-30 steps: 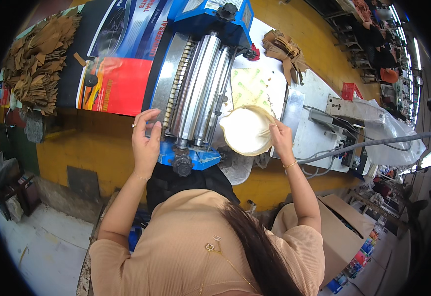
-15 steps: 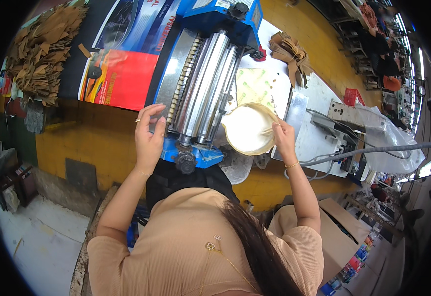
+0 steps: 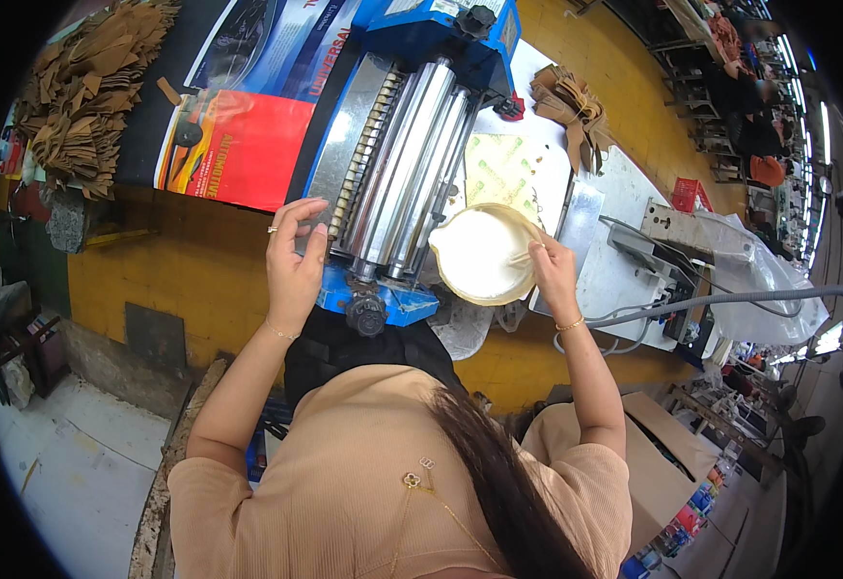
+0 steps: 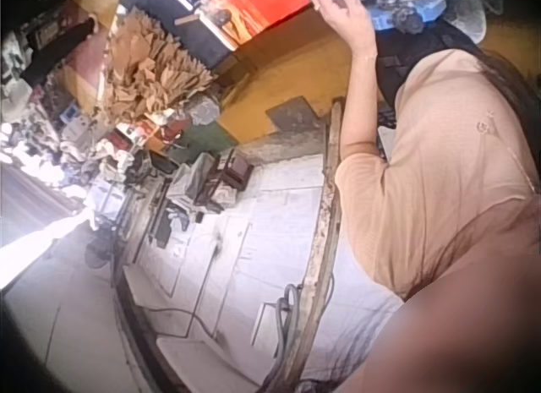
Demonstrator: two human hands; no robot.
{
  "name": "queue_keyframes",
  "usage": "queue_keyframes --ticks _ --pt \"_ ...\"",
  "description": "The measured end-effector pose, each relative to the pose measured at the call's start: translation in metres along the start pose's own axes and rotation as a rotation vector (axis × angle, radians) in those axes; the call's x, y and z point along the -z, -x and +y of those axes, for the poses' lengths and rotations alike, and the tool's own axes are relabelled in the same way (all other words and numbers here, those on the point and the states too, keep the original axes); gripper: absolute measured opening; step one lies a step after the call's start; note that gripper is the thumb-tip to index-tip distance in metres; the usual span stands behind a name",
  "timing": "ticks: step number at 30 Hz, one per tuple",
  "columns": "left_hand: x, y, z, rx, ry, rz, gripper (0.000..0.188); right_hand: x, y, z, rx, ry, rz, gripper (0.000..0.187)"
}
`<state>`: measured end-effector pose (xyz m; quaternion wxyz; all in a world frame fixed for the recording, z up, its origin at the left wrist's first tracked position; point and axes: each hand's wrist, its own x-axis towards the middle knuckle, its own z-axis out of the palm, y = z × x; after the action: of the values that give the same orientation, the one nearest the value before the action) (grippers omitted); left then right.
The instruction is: The person operates a blue leather stretching machine, adjusting its rollers and feeding a piece of leather through. They retrieve a blue container, pour liquid into a bowl, and stir it before applying the liquid to the machine's rollers with a brush.
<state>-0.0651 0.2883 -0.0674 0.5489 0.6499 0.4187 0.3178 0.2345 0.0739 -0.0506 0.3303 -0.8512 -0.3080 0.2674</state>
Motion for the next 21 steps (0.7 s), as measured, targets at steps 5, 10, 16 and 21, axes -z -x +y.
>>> queue_keyframes --ticks 5,10,16,21 --pt "0.0001 0.0002 -0.0007 -0.006 0.009 -0.002 0.022 -0.0005 -0.0007 0.0013 0.025 0.038 -0.004 0.039" --pt "0.0001 0.0 -0.0006 -0.01 0.008 -0.005 0.022 -0.0026 -0.0004 -0.0011 0.047 0.039 0.003 0.04" --pt "-0.0003 0.0004 0.001 -0.011 0.008 0.003 0.022 -0.0041 -0.0017 -0.0014 0.024 0.09 -0.008 0.04" --pt "-0.0002 0.0003 0.002 -0.015 0.006 0.008 0.022 -0.0057 -0.002 -0.0027 0.016 0.084 -0.009 0.04"
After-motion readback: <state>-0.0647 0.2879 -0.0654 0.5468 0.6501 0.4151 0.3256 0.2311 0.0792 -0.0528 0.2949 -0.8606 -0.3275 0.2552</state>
